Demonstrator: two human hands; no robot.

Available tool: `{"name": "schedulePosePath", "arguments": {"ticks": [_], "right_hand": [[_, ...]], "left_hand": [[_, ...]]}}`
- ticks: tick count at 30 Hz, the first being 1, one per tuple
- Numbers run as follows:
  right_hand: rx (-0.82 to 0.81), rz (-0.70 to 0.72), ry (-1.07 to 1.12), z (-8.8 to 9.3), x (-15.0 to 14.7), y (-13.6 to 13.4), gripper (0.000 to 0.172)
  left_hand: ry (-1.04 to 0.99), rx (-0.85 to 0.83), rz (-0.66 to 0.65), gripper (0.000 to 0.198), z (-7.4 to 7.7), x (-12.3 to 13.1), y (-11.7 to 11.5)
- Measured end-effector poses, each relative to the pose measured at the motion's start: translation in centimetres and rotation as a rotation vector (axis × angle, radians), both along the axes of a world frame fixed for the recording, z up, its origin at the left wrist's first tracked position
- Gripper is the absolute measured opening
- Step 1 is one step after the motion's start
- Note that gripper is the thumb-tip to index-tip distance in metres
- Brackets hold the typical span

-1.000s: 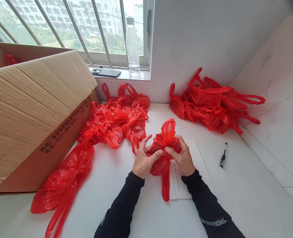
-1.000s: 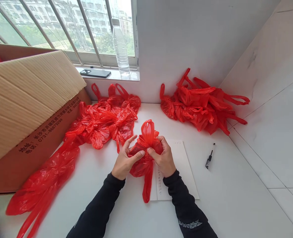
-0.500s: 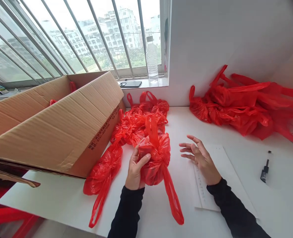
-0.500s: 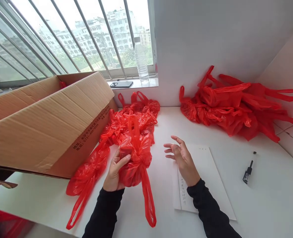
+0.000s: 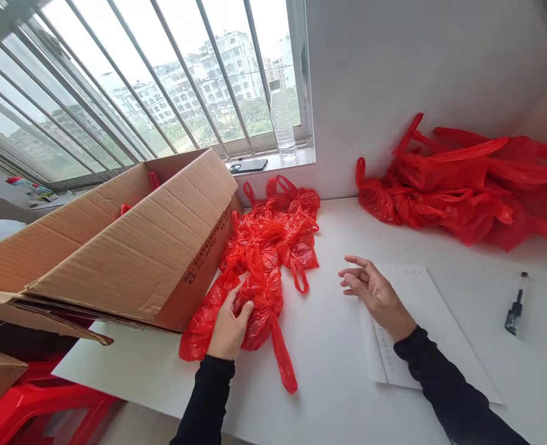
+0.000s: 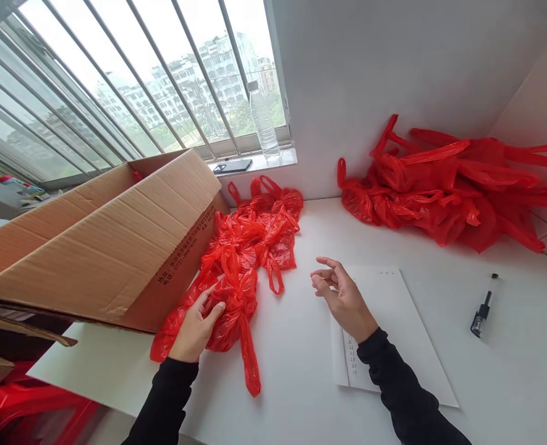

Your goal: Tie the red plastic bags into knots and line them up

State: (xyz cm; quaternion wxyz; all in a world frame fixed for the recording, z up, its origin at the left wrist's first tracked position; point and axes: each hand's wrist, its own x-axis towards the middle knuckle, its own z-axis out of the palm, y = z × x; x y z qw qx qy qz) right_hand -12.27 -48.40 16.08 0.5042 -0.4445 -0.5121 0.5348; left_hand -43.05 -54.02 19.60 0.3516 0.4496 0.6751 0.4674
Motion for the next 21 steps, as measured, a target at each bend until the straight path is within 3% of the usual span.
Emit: {"name": "schedulePosePath", "arguments": {"ticks": [3, 5, 10, 13, 16, 19, 21], "right_hand": [[0.009, 0.008, -0.031, 0.1, 0.0, 0.0, 0.051], [0.017, 0.015, -0.052, 0.2, 0.0, -0.1, 0.048], [0.037, 0.025, -0.100, 0.1, -0.1, -0.1, 0.042], [0.050, 0.025, -0.116, 0.0, -0.2, 0.0, 0.039], [0.061, 0.008, -0.155, 0.4, -0.5, -0.1, 0.036], [0.082, 0.001, -0.195, 1.2, -0.7, -0.1, 0.031], [0.102, -0.009, -0.201, 1.6, -0.9, 0.1, 0.029]], "left_hand": [[-0.068, 0.033, -0.088, 0.067, 0.7, 0.6, -0.3], [-0.007, 0.063, -0.106, 0.064, 1.0, 0.8, -0.5], [0.653, 0.093, 0.108, 0.053, 0.9, 1.4, -1.0], [0.881, 0.191, 0.136, 0.049, 0.5, 2.3, -1.2], [0.978, 0.297, -0.005, 0.050, -0.4, 3.0, -0.9], [1.078, 0.212, -0.160, 0.054, -2.1, 2.5, 0.2], [1.147, 0.131, -0.147, 0.057, -3.6, 1.7, 1.4]]}}
